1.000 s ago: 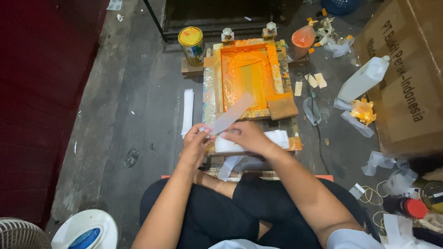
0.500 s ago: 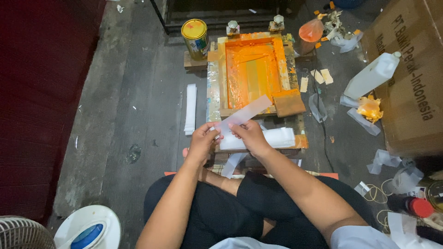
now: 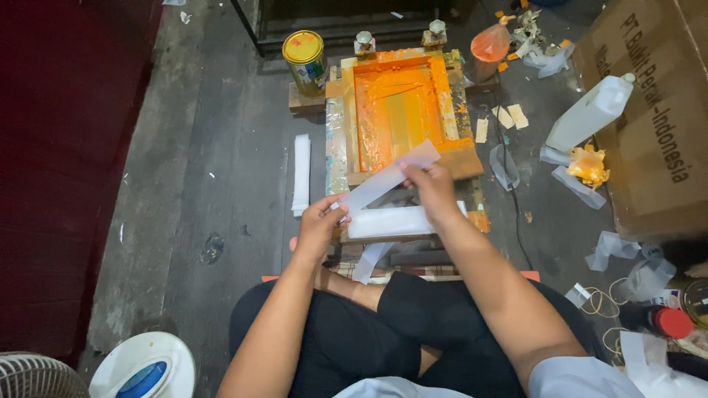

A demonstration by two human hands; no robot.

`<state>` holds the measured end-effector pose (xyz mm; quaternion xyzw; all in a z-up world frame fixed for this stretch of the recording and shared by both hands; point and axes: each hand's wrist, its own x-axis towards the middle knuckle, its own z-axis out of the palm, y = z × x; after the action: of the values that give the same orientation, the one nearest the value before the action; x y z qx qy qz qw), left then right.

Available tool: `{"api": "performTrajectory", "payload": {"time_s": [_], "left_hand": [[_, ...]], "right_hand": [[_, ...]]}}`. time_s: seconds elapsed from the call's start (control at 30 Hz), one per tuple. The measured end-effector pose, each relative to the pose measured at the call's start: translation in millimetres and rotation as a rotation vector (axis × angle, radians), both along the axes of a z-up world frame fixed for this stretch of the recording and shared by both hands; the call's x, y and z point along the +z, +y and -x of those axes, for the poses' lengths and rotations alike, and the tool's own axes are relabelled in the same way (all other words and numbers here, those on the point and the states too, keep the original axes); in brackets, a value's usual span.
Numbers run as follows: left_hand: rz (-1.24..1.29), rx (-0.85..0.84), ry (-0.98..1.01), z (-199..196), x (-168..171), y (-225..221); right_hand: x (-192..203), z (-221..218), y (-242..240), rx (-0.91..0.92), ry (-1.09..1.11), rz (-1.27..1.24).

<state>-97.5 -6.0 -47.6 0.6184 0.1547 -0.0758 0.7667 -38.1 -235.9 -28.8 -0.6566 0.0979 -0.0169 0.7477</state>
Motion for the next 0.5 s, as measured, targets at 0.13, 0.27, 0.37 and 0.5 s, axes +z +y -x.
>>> {"api": "performTrajectory", "payload": {"time_s": [0.13,0.27,0.37,0.5], "left_hand": [[0.01,0.006,0.005,0.1,0.0,-1.2],[0.017,0.011,-0.002,-0.3,-5.2,-1.6],[0.021,0.019,-0.011,-0.5,-5.3,-1.1],[0.016,0.03,-0.01,-0.5,-5.1,-0.7]], "right_hand": [[5.5,-8.8,-22.4,-0.08,-0.035,-0.039],[6.6,-12.1,-29.8,-0.087,-0.051,-0.037],[3.9,-13.3,-31.1,-0.078,-0.056,-0.021],[-3.8,-16.3,-35.3,-0.064,-0.074,-0.008]]}}
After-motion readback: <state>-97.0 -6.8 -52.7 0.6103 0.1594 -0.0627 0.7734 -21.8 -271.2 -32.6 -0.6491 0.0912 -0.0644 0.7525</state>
